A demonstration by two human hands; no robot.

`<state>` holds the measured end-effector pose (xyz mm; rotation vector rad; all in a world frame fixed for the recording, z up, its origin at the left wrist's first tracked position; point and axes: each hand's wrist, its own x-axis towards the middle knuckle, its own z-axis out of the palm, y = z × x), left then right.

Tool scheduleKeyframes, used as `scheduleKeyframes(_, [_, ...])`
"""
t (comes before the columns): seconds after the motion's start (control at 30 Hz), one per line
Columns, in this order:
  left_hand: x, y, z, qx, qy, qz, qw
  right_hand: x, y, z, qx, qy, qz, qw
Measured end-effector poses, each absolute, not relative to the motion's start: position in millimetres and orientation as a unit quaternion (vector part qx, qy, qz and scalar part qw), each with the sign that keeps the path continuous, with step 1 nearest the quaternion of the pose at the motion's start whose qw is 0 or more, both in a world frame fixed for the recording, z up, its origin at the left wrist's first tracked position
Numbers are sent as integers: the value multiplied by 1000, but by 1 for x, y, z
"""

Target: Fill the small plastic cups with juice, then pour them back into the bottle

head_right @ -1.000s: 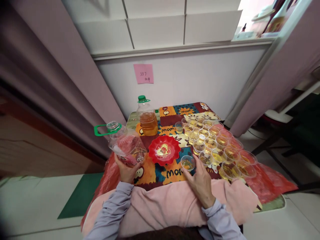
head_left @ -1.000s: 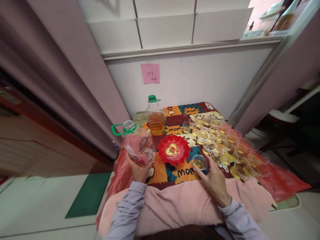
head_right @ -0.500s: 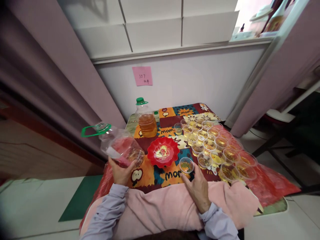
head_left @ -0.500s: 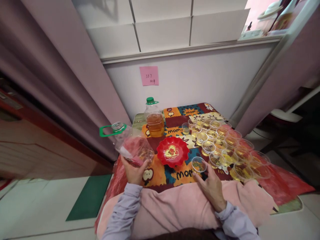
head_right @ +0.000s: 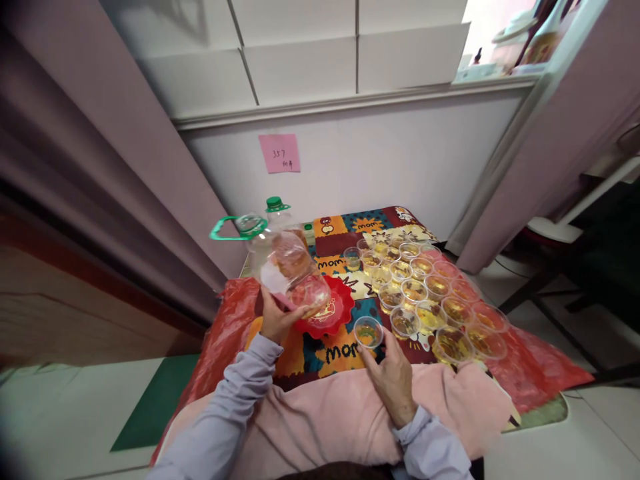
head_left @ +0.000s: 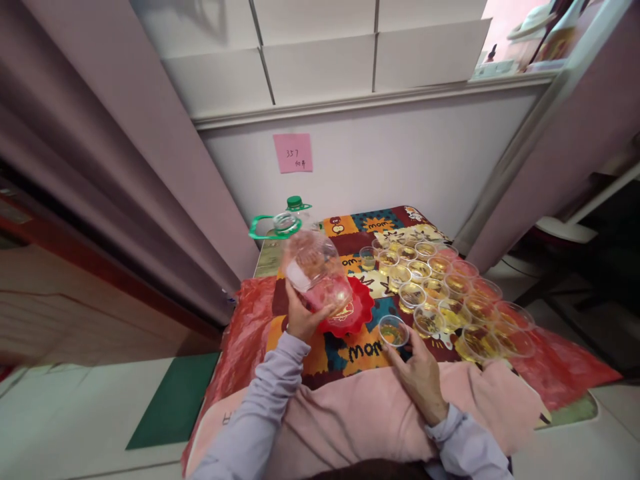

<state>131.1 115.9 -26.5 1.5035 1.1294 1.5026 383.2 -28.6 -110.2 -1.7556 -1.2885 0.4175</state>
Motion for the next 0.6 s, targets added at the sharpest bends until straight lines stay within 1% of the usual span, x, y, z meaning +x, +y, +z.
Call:
scheduleKeyframes(0.13, [141, 127, -36, 624, 408, 528, 406, 384, -27, -111, -712, -510, 179, 448])
scheduleKeyframes(0.33, [130, 134, -47, 657, 403, 443, 457, 384, -26, -113, -708, -511, 176, 455])
scheduleKeyframes(0.6, [111, 147, -55, 660, 389, 410, 495, 385, -26, -111, -702, -524, 182, 446])
